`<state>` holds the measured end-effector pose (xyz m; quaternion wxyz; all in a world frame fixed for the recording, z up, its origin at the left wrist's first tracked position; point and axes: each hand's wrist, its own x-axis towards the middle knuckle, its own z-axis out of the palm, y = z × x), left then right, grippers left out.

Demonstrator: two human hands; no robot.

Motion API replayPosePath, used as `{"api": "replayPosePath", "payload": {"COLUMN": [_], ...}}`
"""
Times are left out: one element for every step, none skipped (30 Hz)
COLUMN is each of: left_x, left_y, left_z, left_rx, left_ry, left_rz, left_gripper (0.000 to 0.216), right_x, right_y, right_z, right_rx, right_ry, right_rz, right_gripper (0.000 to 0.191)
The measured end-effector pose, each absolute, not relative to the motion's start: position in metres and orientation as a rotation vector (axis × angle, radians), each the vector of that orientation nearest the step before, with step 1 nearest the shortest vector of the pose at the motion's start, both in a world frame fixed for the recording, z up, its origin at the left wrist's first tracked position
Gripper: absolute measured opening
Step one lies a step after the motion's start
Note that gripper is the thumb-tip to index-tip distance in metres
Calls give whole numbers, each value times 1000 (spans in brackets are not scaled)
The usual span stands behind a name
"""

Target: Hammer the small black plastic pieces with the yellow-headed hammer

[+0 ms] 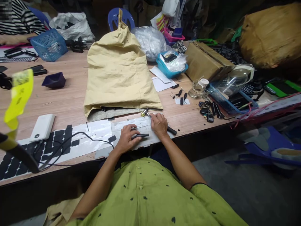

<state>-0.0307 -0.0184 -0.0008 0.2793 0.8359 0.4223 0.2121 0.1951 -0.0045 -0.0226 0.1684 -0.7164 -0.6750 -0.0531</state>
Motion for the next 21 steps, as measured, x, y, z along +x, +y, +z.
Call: {"api": "replayPosePath", "payload": {"left_x": [-33,-35,-35,-35,-34,-32,-29,-26,-23,-20,-18,-16,-14,-13,-13,-13,-14,-15,-17,-20,-23], "left_y": [-28,-37,-46,-54,-60,-65,-70,-73,-76,-78,-80,-82,-83,-83,-81,-77,-71,-62,-50,-35,-18], "left_z": [1,1,1,0,-1,-3,-6,-9,-12,-14,-16,-17,-17,-16,-14,-11,-8,-4,-1,3,7], "left_rx": [2280,2319,2359,2400,2441,2483,2525,2566,2602,2632,2652,2661,2658,2644,2619,2584,2539,2484,2419,2343,2252], "left_ry": [1066,1001,938,884,843,815,802,802,816,837,859,877,889,895,898,912,946,1008,1101,1230,1386], "left_rz": [546,523,500,480,462,446,430,414,400,389,381,375,376,385,407,444,494,551,611,666,713], "left_gripper": [19,18,17,17,17,18,19,18,16,16,16,16,17,17,17,16,13,11,10,12,14], "right_x": [195,194,194,193,192,191,191,191,190,190,190,190,190,190,190,191,191,191,191,191,191], "right_y": [-4,-4,-4,-5,-5,-5,-5,-5,-5,-5,-5,-5,-5,-5,-5,-6,-6,-6,-6,-6,-6], "right_z": [-23,-22,-22,-22,-21,-21,-21,-21,-21,-21,-21,-22,-22,-23,-23,-24,-24,-24,-24,-24,-24], "right_rx": [-2042,-2048,-2054,-2058,-2059,-2059,-2058,-2056,-2055,-2054,-2053,-2054,-2054,-2051,-2048,-2044,-2041,-2040,-2042,-2047,-2054], "right_ry": [-1914,-1908,-1902,-1898,-1894,-1891,-1888,-1885,-1883,-1881,-1881,-1882,-1882,-1882,-1882,-1880,-1879,-1878,-1877,-1877,-1877], "right_rz": [-150,-148,-146,-143,-141,-140,-140,-143,-146,-149,-151,-152,-153,-154,-155,-156,-157,-157,-156,-154,-152], "right_gripper": [33,33,33,32,32,32,31,31,31,31,31,30,30,30,30,30,30,30,30,30,29]}}
